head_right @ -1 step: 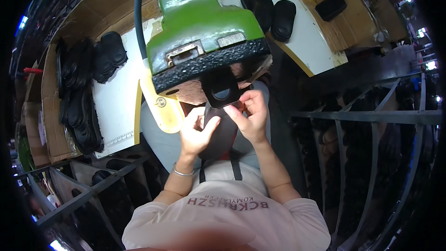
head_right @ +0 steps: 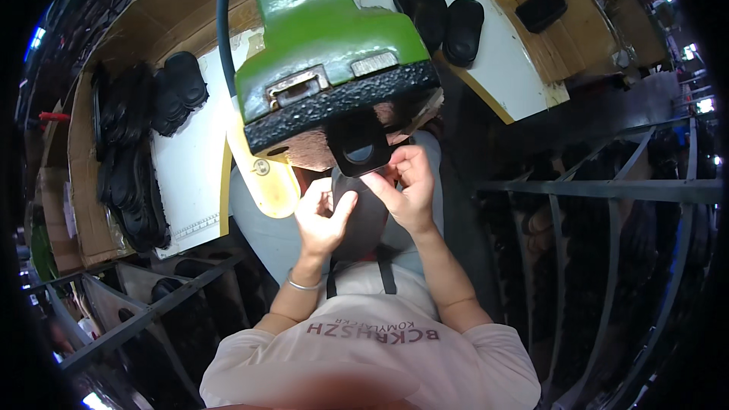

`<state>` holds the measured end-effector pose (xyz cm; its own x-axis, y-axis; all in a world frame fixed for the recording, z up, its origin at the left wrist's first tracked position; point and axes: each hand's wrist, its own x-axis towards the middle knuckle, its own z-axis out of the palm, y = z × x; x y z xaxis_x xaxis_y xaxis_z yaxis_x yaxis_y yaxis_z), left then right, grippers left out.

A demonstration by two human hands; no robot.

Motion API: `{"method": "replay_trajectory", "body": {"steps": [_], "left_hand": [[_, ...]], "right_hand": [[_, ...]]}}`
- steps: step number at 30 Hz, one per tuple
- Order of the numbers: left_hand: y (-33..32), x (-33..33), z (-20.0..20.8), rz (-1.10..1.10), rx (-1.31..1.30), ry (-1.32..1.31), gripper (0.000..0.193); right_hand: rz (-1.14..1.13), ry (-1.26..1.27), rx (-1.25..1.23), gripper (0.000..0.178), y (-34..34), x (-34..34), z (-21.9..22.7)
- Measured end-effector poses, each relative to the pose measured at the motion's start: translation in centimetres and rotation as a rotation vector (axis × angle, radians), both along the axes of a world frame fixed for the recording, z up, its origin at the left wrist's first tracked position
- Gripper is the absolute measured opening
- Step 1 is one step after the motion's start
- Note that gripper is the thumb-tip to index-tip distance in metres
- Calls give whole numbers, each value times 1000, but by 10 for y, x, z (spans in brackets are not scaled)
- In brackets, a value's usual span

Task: Operating an industrial machine to assemble shoe components in a factory setting.

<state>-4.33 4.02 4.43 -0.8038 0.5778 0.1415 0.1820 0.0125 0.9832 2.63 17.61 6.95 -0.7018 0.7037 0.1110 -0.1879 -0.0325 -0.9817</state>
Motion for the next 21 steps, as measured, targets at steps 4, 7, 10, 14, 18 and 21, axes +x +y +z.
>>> {"method": "replay_trajectory", "body": {"steps": [4,7,10,14,18,21], "left_hand": [[3,29,-7,273,304,-150,28],[-1,22,0,292,453,-168,33],[-9,12,-5,252,430,-228,27],[-15,-14,-16,352,385,-99,15],[-45,-87,1,505,280,158,18],[-69,-178,-14,617,-107,413,29]], "right_hand": [[86,-23,42,43,-10,-9,-2],[79,-16,155,45,-17,-10,-5],[55,-116,448,42,-13,-1,11],[188,-395,692,27,15,18,46],[-429,-316,106,22,100,54,44],[-642,156,12,43,147,41,45]]}}
